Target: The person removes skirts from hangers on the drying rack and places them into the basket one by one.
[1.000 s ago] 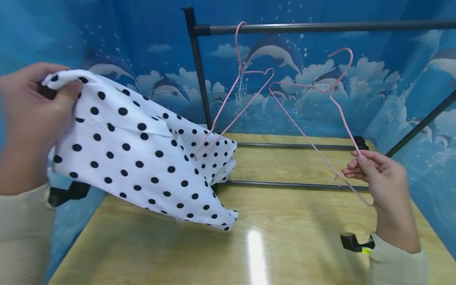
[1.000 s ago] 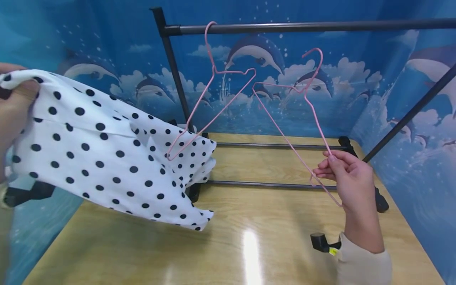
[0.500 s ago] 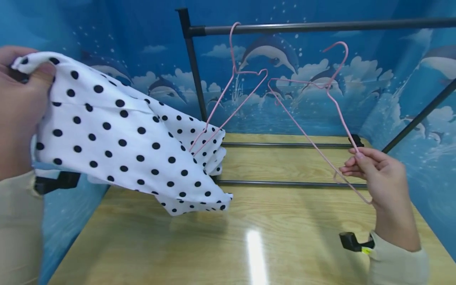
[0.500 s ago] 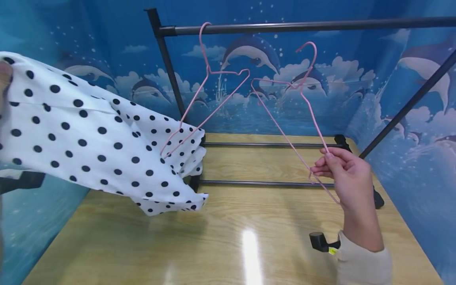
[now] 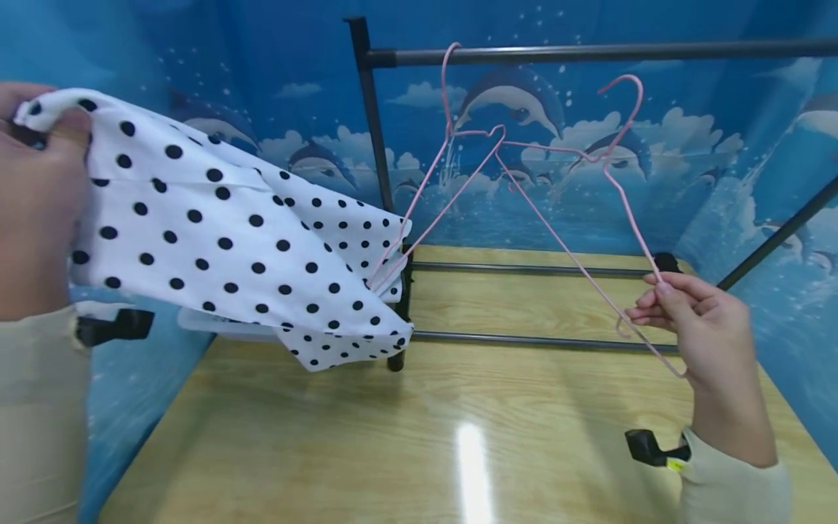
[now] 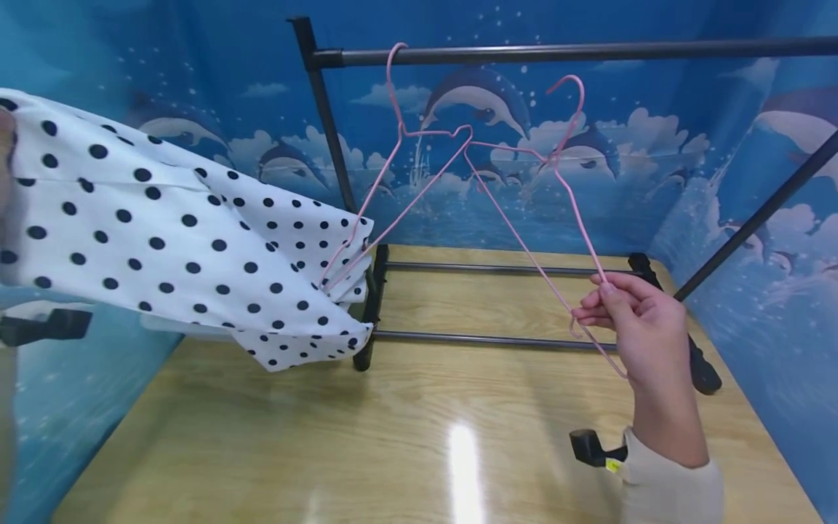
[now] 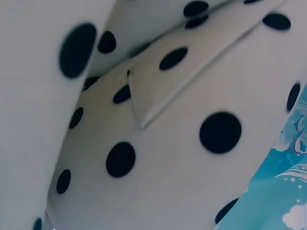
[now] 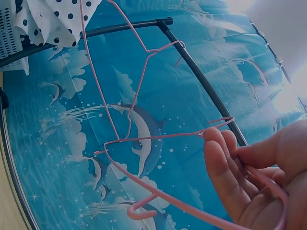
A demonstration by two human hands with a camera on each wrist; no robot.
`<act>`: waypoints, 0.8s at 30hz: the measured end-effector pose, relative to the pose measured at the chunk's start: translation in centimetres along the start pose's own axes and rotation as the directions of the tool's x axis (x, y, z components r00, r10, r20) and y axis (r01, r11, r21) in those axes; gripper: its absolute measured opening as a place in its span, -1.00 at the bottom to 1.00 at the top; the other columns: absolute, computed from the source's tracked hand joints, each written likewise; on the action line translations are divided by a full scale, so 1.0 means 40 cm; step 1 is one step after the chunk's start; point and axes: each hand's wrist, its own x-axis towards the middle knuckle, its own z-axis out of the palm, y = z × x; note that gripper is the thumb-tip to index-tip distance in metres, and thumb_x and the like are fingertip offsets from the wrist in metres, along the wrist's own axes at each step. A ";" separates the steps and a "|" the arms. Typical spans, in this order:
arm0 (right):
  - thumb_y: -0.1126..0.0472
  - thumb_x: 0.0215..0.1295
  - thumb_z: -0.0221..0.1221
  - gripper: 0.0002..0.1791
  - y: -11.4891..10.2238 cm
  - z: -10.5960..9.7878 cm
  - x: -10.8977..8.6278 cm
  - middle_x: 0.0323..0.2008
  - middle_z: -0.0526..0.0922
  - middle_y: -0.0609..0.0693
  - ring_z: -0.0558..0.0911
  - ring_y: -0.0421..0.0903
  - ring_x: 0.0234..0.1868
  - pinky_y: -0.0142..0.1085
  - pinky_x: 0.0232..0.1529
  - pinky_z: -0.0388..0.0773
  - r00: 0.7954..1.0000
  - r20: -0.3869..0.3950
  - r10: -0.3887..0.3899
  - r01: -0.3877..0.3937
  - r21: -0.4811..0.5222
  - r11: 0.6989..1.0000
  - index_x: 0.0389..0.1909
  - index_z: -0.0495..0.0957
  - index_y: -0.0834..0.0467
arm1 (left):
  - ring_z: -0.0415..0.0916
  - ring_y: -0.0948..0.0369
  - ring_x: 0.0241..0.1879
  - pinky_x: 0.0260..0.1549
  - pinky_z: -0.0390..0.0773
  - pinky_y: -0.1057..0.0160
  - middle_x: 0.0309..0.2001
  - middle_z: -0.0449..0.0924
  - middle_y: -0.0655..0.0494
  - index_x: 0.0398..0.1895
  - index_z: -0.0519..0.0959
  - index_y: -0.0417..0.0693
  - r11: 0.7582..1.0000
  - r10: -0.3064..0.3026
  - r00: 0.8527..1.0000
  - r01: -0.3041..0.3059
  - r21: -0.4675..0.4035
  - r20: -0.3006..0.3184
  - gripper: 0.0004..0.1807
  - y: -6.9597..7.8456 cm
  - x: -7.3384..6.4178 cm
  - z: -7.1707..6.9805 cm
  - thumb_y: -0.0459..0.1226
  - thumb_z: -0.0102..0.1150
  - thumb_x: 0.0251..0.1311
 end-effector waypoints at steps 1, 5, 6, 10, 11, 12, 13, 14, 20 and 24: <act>0.22 0.35 0.15 -0.77 -0.002 0.001 0.000 -0.45 0.68 0.06 0.72 -0.12 -0.49 -0.34 -0.41 0.64 1.000 -0.003 0.003 -0.003 -0.001 1.000 -0.10 0.62 0.27 | 0.26 0.57 -0.50 -0.36 0.53 0.53 -0.05 0.44 0.52 0.25 0.32 0.66 1.000 -0.002 1.000 0.002 -0.003 0.002 -0.53 -0.003 0.001 -0.001 0.28 -0.15 0.27; 0.21 0.35 0.15 -0.77 -0.008 0.002 0.000 -0.45 0.68 0.06 0.72 -0.12 -0.48 -0.34 -0.41 0.64 1.000 -0.011 0.007 -0.008 -0.017 1.000 -0.10 0.62 0.27 | 0.23 0.57 -0.52 -0.47 0.50 0.54 -0.04 0.43 0.51 0.27 0.28 0.70 1.000 -0.011 1.000 0.011 0.020 -0.001 -0.51 -0.006 0.010 -0.003 0.31 -0.19 0.25; 0.21 0.35 0.15 -0.76 -0.009 0.003 0.000 -0.45 0.68 0.06 0.72 -0.12 -0.48 -0.34 -0.41 0.64 1.000 -0.009 0.006 -0.006 -0.020 1.000 -0.10 0.61 0.27 | 0.22 0.58 -0.52 -0.31 0.57 0.45 -0.04 0.41 0.53 0.27 0.26 0.72 0.999 -0.015 1.000 0.016 0.031 -0.009 -0.51 -0.005 0.014 -0.003 0.32 -0.21 0.25; 0.22 0.35 0.15 -0.77 -0.010 0.003 -0.003 -0.44 0.69 0.06 0.72 -0.12 -0.47 -0.35 -0.40 0.65 1.000 -0.004 0.004 -0.004 -0.022 1.000 -0.09 0.61 0.27 | 0.16 0.61 -0.52 0.16 0.44 0.29 -0.06 0.36 0.62 0.26 0.20 0.79 0.998 -0.049 0.998 0.050 0.048 -0.036 -0.51 -0.004 0.035 -0.007 0.35 -0.25 0.23; 0.22 0.35 0.15 -0.77 -0.009 0.001 -0.004 -0.43 0.69 0.06 0.72 -0.12 -0.47 -0.35 -0.40 0.65 1.000 -0.004 0.003 -0.003 -0.021 1.000 -0.09 0.61 0.27 | 0.15 0.61 -0.52 0.18 0.42 0.27 -0.07 0.34 0.64 0.25 0.20 0.80 0.997 -0.057 0.998 0.059 0.046 -0.041 -0.51 -0.005 0.039 -0.008 0.36 -0.26 0.23; 0.22 0.35 0.15 -0.77 -0.009 0.001 -0.004 -0.43 0.69 0.06 0.72 -0.12 -0.47 -0.35 -0.40 0.65 1.000 -0.004 0.003 -0.003 -0.021 1.000 -0.09 0.61 0.28 | 0.15 0.61 -0.53 0.17 0.42 0.29 -0.11 0.32 0.66 0.25 0.20 0.81 0.997 -0.062 0.997 0.064 0.037 -0.040 -0.51 -0.007 0.043 -0.008 0.36 -0.25 0.22; 0.21 0.35 0.16 -0.76 -0.008 0.000 -0.004 -0.43 0.69 0.06 0.72 -0.12 -0.47 -0.35 -0.40 0.64 1.000 -0.010 0.005 -0.005 -0.026 1.000 -0.08 0.61 0.27 | 0.15 0.61 -0.54 0.15 0.43 0.32 -0.15 0.30 0.67 0.25 0.19 0.81 0.997 -0.067 0.997 0.068 0.033 -0.035 -0.51 -0.009 0.047 -0.009 0.36 -0.25 0.21; 0.21 0.35 0.16 -0.76 -0.008 0.000 -0.003 -0.43 0.69 0.06 0.72 -0.13 -0.47 -0.35 -0.39 0.64 1.000 -0.013 0.004 -0.004 -0.026 1.000 -0.08 0.61 0.27 | 0.14 0.61 -0.53 0.16 0.42 0.30 -0.16 0.28 0.68 0.25 0.19 0.82 0.997 -0.067 0.997 0.068 0.033 -0.036 -0.51 -0.010 0.050 -0.008 0.36 -0.26 0.22; 0.20 0.34 0.16 -0.76 -0.011 0.001 0.001 -0.43 0.68 0.05 0.72 -0.13 -0.48 -0.36 -0.40 0.64 0.999 -0.032 0.001 -0.002 -0.037 0.999 -0.08 0.61 0.26 | 0.15 0.61 -0.52 0.22 0.38 0.24 -0.09 0.28 0.68 0.26 0.15 0.83 0.997 -0.078 0.997 0.078 0.029 -0.022 -0.50 -0.004 0.057 -0.004 0.37 -0.30 0.21; 0.21 0.35 0.16 -0.77 -0.010 -0.004 -0.002 -0.44 0.68 0.06 0.72 -0.13 -0.49 -0.35 -0.41 0.64 1.000 -0.030 -0.006 0.005 -0.031 1.000 -0.09 0.61 0.27 | 0.19 0.63 -0.53 0.10 0.47 0.32 -0.22 0.24 0.68 0.27 0.16 0.81 0.996 -0.088 0.996 0.088 -0.008 -0.014 -0.48 0.008 0.055 -0.001 0.37 -0.29 0.21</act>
